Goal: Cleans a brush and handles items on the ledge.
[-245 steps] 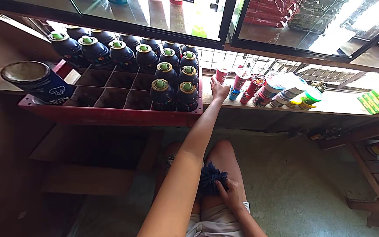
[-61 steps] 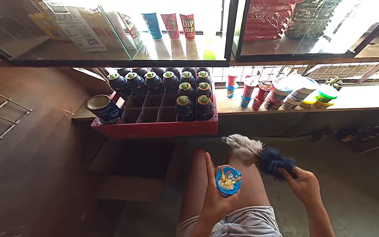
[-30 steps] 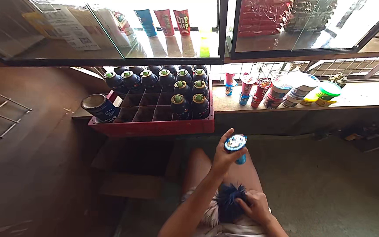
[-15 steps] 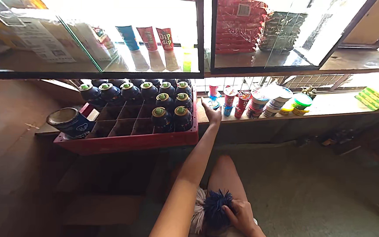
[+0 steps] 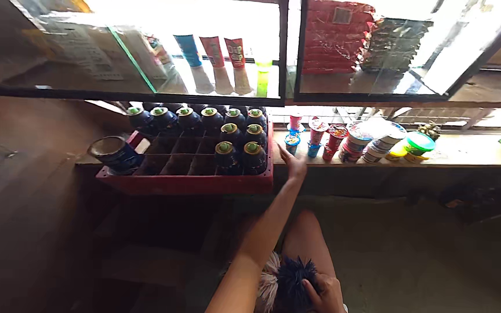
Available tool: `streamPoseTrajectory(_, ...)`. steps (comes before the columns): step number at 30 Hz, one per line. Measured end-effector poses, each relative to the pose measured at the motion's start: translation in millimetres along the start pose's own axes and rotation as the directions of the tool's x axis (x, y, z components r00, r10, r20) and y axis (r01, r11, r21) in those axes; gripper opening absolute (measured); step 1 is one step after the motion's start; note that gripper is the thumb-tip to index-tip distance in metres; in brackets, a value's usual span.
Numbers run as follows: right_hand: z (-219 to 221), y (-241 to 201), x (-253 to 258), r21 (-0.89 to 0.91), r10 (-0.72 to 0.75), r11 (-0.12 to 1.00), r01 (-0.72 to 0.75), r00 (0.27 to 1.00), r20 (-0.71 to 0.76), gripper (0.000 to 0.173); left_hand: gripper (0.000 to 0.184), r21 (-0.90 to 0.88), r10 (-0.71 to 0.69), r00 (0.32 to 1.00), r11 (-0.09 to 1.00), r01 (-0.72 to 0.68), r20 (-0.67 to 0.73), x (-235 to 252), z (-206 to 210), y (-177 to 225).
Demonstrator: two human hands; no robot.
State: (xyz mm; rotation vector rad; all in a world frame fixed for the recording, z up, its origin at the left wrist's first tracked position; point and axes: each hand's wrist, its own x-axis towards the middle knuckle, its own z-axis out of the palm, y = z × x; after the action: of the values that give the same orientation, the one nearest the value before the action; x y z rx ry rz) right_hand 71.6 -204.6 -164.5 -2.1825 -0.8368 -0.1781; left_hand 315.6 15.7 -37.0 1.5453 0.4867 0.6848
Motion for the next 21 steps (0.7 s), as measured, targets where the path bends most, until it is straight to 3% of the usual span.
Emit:
streamPoseTrajectory(3,-9.3,-9.1,5.1,0.003,0.021,1.000,-0.022,0.995,0.094,0.047,0.092,-0.159,0.023,0.973,0.987,0.014,0.228,-51.7,-28.2,47.7)
streamPoseTrajectory(5,-8.8,-7.6,5.0,0.004,0.018,1.000,-0.019,0.995,0.096,0.046,0.068,-0.210,0.198,0.915,0.969,-0.130,0.351,-73.0,-59.8,89.9)
streamPoseTrajectory(7,-7.6,-5.0,3.9,0.020,0.012,1.000,-0.014,0.997,0.082,0.046,0.047,-0.187,0.456,0.822,0.890,-0.416,0.341,-70.2,-93.2,128.3)
streamPoseTrajectory(9,-7.5,-4.8,4.8,0.028,0.005,1.000,-0.007,0.996,0.083,0.046,0.036,-0.088,0.668,0.702,0.737,-0.670,0.247,-46.9,-125.5,164.7)
streamPoseTrajectory(11,-7.3,-5.0,5.7,0.032,0.009,0.999,-0.012,0.995,0.103,0.047,0.035,0.036,0.730,0.668,0.671,-0.741,0.146,-13.8,-150.2,197.5)
streamPoseTrajectory(15,-7.4,-5.9,7.1,0.037,0.020,0.999,-0.025,0.993,0.118,0.047,0.039,0.188,0.638,0.749,0.725,-0.662,0.178,57.2,-164.8,242.2)
streamPoseTrajectory(18,-6.7,-6.3,7.9,0.029,0.028,0.999,-0.031,0.993,0.111,0.047,0.049,0.196,0.380,0.877,0.875,-0.444,0.293,99.5,-144.2,265.6)
streamPoseTrajectory(21,-7.7,-10.4,7.2,0.023,0.064,0.997,-0.067,0.991,0.121,0.047,0.069,0.237,0.083,0.953,0.959,-0.156,0.290,134.5,-114.1,267.8)
